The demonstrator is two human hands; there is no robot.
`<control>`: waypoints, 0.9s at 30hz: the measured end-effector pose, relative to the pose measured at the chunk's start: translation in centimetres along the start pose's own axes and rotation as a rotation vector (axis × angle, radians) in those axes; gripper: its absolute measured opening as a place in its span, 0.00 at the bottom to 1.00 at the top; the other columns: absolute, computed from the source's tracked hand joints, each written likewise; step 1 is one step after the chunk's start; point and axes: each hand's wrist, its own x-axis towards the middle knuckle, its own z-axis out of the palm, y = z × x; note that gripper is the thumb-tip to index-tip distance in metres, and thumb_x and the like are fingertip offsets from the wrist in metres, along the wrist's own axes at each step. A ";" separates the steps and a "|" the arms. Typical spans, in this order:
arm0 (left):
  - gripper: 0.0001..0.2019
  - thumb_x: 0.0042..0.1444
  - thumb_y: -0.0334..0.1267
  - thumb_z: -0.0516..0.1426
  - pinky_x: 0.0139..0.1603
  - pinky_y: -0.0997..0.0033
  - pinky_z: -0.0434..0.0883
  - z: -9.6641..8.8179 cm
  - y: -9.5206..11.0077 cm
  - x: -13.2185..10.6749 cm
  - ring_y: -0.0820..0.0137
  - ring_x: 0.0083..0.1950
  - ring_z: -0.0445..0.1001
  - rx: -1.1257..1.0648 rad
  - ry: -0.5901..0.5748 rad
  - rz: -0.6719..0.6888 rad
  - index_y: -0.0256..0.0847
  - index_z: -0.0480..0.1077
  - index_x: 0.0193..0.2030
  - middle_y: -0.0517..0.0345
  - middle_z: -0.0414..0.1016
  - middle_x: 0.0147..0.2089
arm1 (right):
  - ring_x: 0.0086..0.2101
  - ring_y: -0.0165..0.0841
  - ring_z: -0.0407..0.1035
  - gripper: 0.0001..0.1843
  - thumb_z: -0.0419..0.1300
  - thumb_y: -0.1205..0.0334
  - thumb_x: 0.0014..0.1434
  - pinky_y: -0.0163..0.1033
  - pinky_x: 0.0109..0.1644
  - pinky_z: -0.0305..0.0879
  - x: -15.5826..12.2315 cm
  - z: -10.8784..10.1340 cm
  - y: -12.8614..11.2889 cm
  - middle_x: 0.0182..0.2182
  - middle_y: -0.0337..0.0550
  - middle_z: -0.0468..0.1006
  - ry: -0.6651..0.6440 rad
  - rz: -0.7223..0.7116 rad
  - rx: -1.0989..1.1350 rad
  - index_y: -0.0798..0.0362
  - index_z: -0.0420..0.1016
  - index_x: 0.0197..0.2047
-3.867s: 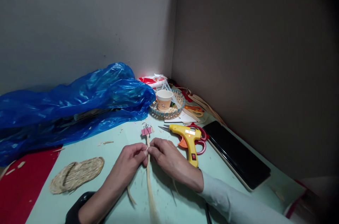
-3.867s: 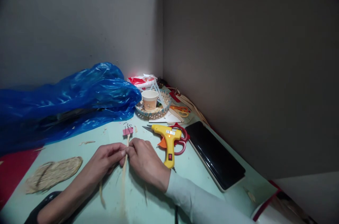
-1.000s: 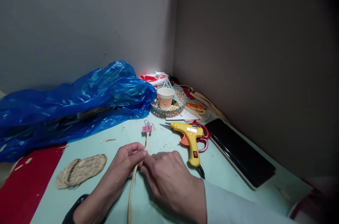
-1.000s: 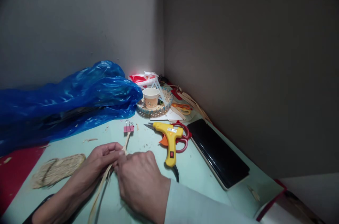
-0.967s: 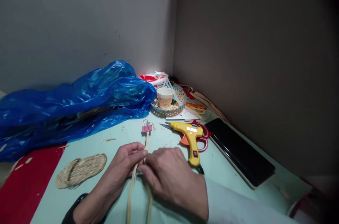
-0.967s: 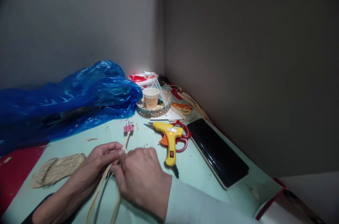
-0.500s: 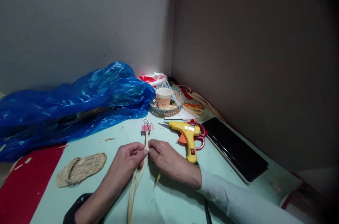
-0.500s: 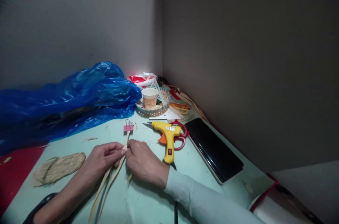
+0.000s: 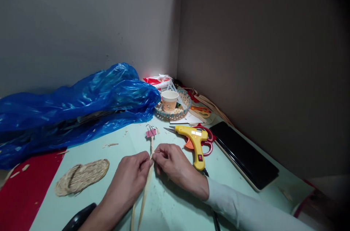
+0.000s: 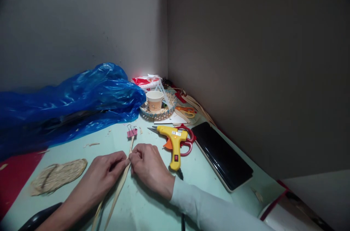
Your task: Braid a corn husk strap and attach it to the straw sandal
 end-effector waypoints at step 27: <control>0.13 0.60 0.45 0.48 0.37 0.66 0.67 -0.5 -0.3 0.7 0.64 0.32 0.72 -0.332 0.018 0.007 0.42 0.66 0.29 0.55 0.74 0.28 | 0.18 0.24 0.50 0.16 0.51 0.65 0.61 0.31 0.22 0.46 0.1 -0.2 -0.4 0.17 0.35 0.66 -0.096 0.026 0.220 0.59 0.76 0.27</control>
